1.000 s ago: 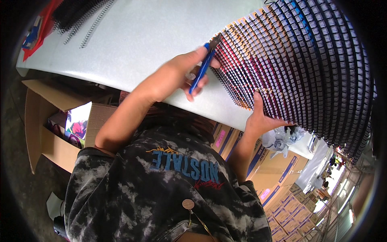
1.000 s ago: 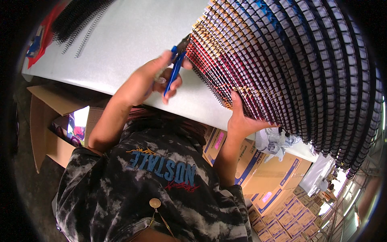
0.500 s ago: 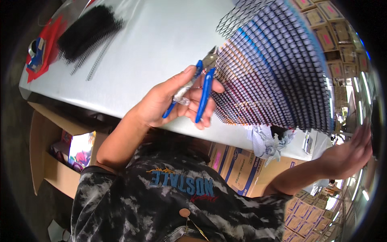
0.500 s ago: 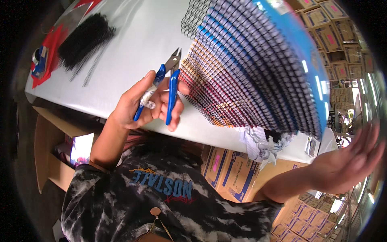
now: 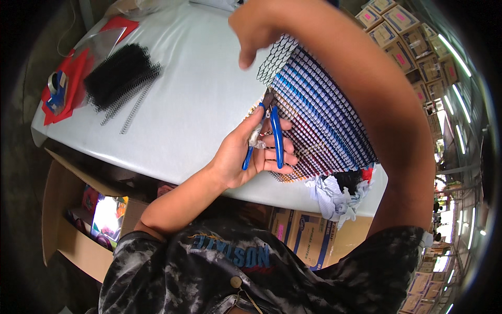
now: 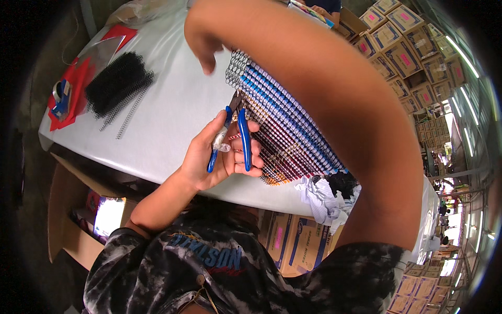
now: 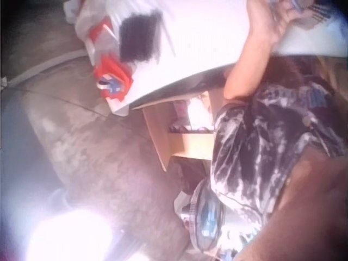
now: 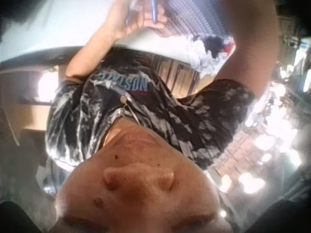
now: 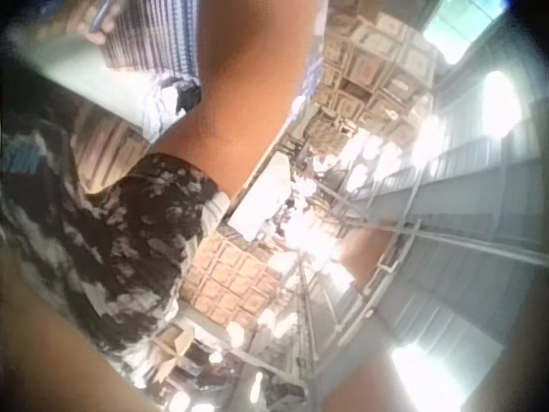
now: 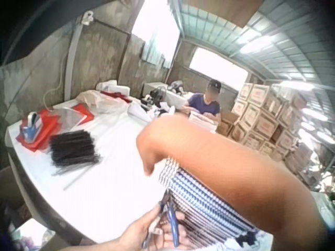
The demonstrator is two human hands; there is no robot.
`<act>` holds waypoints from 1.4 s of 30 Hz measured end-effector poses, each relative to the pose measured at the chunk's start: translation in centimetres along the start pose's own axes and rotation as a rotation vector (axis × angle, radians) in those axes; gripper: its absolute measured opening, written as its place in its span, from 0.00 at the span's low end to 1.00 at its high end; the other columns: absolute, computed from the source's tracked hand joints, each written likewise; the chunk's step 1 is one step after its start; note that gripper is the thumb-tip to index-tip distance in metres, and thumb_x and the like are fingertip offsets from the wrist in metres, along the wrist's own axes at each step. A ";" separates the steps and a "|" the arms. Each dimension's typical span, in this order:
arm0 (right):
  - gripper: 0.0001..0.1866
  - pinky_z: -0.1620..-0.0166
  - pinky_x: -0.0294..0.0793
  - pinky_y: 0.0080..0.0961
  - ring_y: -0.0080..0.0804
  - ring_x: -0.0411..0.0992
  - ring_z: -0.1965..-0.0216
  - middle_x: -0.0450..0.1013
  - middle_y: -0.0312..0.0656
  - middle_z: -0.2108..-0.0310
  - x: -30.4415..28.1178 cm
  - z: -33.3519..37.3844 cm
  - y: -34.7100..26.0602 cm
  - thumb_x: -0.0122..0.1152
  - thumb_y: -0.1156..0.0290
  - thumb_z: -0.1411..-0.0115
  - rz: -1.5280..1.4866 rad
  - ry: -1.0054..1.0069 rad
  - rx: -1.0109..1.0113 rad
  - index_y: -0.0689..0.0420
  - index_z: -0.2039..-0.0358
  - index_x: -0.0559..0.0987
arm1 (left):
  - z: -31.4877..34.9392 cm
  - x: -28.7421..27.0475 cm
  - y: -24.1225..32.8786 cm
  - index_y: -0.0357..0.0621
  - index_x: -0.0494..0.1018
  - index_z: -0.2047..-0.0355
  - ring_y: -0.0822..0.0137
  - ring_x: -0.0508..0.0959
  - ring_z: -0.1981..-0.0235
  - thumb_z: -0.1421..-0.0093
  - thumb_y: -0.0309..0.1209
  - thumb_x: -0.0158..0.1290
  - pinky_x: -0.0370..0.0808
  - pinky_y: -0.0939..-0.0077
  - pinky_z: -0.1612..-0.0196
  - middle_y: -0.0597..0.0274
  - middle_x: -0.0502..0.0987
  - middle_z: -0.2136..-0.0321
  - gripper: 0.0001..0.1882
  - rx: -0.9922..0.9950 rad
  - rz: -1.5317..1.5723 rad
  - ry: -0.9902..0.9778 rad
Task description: The person uses blue-handled wire cutters to trim the metal spiral binding of stacked spiral-bound notebooks. After cutting the spirals, the person stacks the finished notebooks and places them into a cardboard box.
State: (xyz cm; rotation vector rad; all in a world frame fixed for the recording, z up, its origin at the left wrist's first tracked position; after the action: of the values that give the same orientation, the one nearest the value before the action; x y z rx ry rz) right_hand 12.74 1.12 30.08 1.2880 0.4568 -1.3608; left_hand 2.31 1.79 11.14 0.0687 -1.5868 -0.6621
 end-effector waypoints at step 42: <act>0.10 0.68 0.72 0.26 0.32 0.75 0.72 0.77 0.44 0.75 1.6 -1.7 0.4 0.66 0.72 0.56 -0.152 -0.335 -0.026 0.62 0.73 0.80 | 0.1 1.9 1.2 0.44 0.63 0.52 0.65 0.72 0.73 0.35 0.53 0.33 0.74 0.68 0.70 0.60 0.69 0.73 0.26 -0.073 -0.004 0.007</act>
State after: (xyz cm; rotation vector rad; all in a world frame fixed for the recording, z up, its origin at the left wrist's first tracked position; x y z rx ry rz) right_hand 14.18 1.76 28.27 0.9939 0.3432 -1.6572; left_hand 2.33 2.05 13.38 0.0195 -1.5543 -0.7216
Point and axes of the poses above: each hand's wrist, its own z-axis away from the middle knuckle, its own x-axis out of the palm, y = z × x, the point moved 1 cm from there along -z, towards the middle knuckle
